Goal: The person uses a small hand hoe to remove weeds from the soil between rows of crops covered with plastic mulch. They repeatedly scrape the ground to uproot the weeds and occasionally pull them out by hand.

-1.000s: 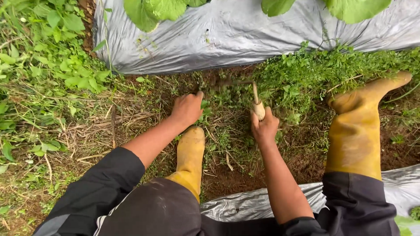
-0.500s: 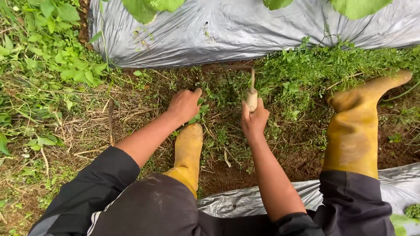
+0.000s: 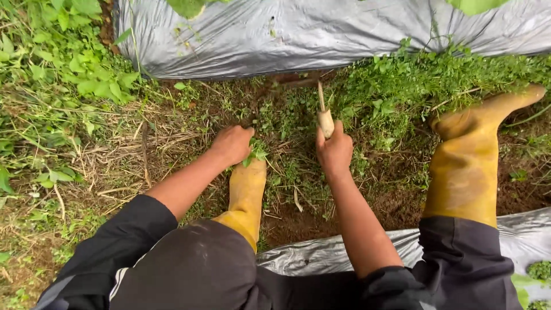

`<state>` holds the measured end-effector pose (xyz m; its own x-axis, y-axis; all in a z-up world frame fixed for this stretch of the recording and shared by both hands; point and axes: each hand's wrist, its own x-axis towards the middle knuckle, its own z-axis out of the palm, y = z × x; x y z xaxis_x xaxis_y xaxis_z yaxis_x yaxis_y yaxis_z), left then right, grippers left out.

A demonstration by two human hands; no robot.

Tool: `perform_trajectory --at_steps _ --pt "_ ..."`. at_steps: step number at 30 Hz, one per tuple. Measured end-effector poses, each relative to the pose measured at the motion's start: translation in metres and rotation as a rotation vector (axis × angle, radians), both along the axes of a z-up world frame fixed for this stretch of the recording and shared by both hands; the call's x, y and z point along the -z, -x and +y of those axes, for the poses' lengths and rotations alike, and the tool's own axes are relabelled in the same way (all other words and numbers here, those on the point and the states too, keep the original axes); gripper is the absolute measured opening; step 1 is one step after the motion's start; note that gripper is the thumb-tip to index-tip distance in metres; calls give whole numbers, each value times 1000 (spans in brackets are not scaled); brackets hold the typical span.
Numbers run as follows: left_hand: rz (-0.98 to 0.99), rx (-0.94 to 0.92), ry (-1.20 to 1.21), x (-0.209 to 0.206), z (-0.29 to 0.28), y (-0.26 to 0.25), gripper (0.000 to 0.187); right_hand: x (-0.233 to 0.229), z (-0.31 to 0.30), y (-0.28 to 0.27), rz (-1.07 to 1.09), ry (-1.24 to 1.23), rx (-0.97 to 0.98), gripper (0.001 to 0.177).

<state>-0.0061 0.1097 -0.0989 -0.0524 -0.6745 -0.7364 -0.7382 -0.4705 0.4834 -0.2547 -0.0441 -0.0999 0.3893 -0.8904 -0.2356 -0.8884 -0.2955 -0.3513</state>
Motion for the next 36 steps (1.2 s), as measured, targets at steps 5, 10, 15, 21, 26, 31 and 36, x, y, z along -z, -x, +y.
perform_trajectory --at_steps 5,10,15,21,26,31,36 --pt "-32 -12 17 1 -8 -11 41 -12 20 34 -15 -117 45 40" --pt "-56 1 -24 -5 -5 -9 36 -7 18 10 -274 -92 132 37" --pt "-20 -25 -53 -9 4 -9 49 -2 27 44 202 -166 60 46" --pt "-66 -800 339 -53 -17 -40 46 -11 42 46 -112 -162 131 39" --pt "-324 -552 359 -33 -17 -49 39 -35 30 -30 -397 -182 52 32" --pt "-352 -406 242 6 -3 -56 32 -30 20 -57 -77 -32 -215 40" --pt "-226 -353 319 -11 3 -62 23 -26 34 -34 -61 -183 -167 35"
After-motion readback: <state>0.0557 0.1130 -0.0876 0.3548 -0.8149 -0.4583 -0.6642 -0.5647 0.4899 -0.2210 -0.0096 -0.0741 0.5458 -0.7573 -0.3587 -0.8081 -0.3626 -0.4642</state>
